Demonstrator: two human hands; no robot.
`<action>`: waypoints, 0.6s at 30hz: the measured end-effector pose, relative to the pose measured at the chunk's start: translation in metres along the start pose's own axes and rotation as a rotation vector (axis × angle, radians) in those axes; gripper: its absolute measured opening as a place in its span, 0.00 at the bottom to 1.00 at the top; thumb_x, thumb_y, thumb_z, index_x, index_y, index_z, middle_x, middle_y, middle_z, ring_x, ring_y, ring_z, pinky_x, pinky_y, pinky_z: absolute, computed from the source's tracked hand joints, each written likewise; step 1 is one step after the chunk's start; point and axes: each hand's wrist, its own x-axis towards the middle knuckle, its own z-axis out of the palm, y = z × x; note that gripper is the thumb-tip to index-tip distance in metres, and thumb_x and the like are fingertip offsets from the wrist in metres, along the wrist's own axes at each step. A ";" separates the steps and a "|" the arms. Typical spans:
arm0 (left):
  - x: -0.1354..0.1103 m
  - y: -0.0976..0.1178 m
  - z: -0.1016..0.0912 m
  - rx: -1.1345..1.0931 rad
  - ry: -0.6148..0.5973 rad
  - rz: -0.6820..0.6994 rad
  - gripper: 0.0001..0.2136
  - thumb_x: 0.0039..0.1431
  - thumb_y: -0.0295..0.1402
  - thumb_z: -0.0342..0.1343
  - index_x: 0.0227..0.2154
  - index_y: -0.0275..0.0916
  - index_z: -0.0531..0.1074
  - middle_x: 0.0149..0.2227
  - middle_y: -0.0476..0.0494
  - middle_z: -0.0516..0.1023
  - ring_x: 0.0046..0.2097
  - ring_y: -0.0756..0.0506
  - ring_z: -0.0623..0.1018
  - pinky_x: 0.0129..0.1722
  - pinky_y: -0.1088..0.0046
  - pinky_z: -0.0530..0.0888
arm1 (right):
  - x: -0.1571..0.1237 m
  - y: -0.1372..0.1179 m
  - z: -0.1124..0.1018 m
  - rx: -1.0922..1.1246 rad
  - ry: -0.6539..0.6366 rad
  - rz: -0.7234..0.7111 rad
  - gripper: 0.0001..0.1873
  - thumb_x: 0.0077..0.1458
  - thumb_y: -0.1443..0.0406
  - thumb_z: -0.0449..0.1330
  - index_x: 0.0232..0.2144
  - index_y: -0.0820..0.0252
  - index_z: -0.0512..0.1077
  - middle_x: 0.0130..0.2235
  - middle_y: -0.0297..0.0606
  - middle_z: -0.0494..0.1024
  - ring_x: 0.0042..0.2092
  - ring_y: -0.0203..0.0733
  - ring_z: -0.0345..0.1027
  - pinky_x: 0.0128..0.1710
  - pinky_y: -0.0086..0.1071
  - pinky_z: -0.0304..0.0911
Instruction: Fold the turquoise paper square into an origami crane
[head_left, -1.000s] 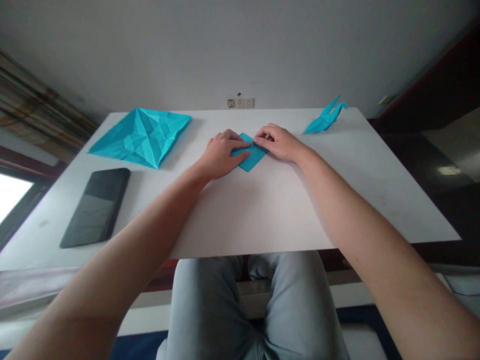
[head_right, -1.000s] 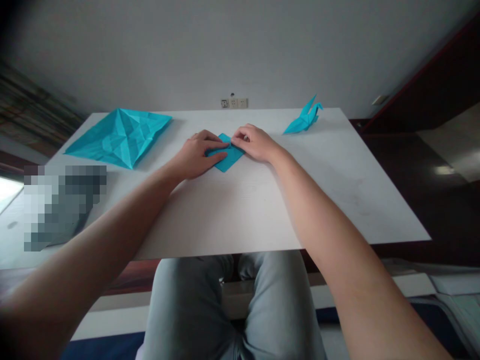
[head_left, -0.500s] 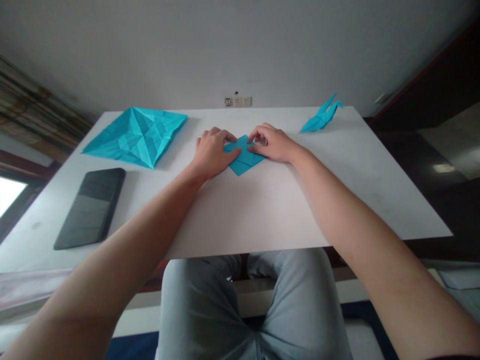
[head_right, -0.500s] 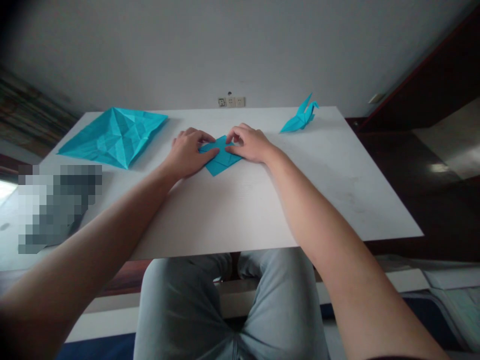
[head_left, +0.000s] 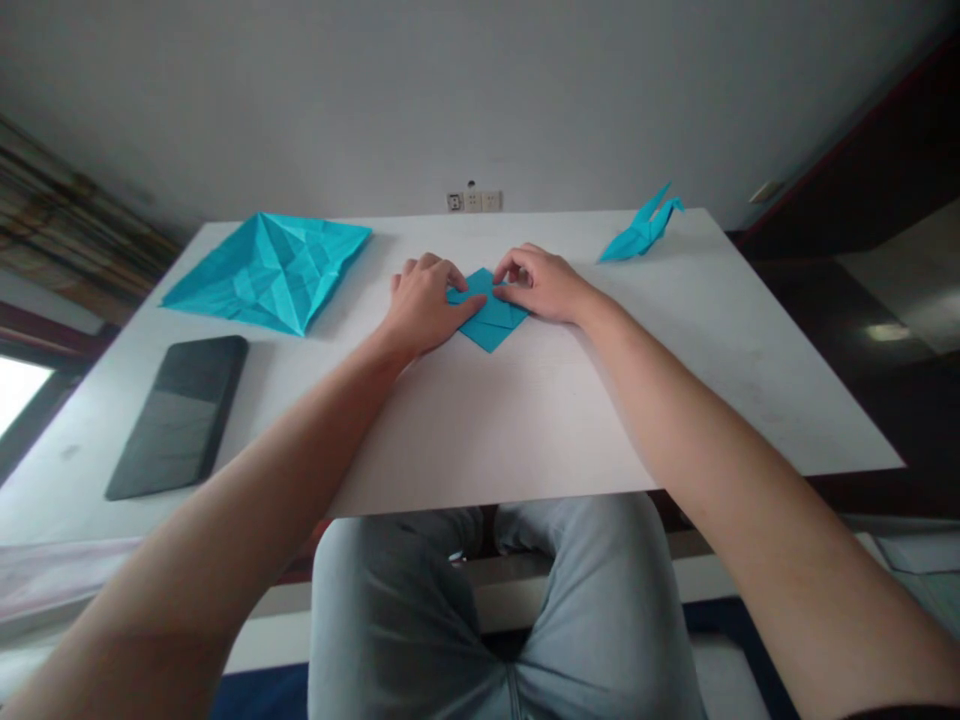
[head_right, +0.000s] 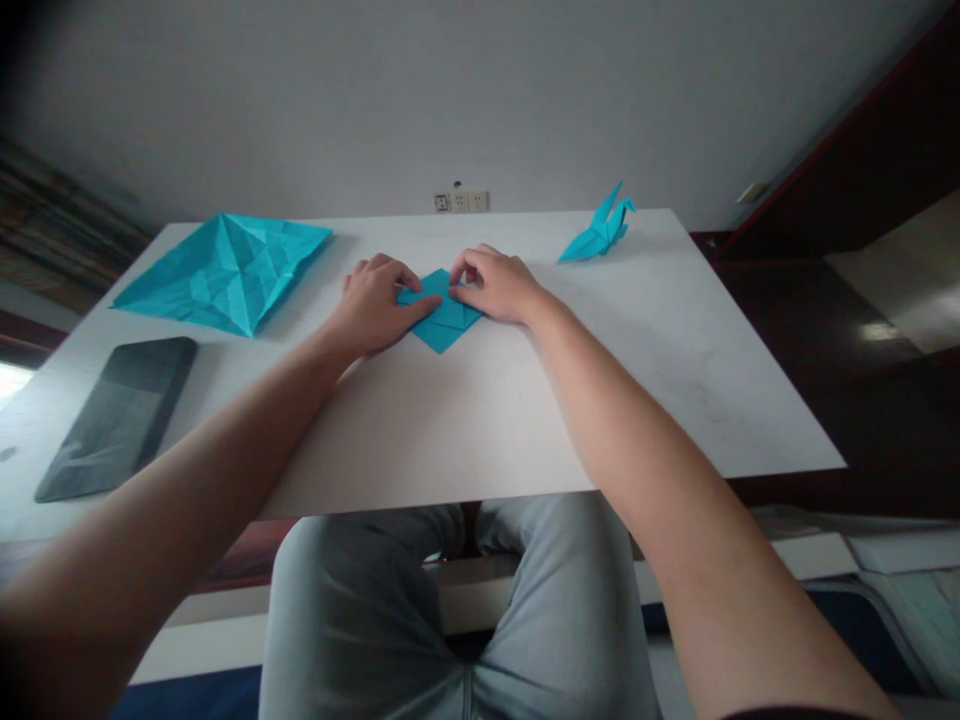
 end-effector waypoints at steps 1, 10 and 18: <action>0.000 -0.001 0.001 -0.002 0.001 0.006 0.11 0.77 0.44 0.73 0.51 0.45 0.86 0.69 0.31 0.86 0.75 0.22 0.82 0.82 0.32 0.73 | 0.000 0.000 0.000 0.002 0.001 0.001 0.11 0.68 0.63 0.75 0.52 0.52 0.87 0.54 0.41 0.85 0.50 0.51 0.77 0.60 0.48 0.71; 0.001 -0.001 0.002 -0.018 -0.007 0.039 0.10 0.78 0.43 0.71 0.50 0.44 0.87 0.69 0.30 0.87 0.75 0.20 0.82 0.81 0.31 0.74 | 0.001 0.003 0.002 0.023 0.027 0.013 0.11 0.69 0.64 0.75 0.53 0.52 0.88 0.55 0.42 0.86 0.53 0.53 0.79 0.62 0.49 0.72; 0.002 -0.003 0.009 -0.046 -0.019 0.146 0.10 0.77 0.43 0.70 0.53 0.45 0.87 0.69 0.32 0.87 0.74 0.24 0.82 0.80 0.36 0.76 | 0.001 0.001 0.002 0.026 0.035 0.027 0.07 0.71 0.64 0.74 0.50 0.52 0.87 0.53 0.42 0.85 0.49 0.51 0.77 0.58 0.47 0.72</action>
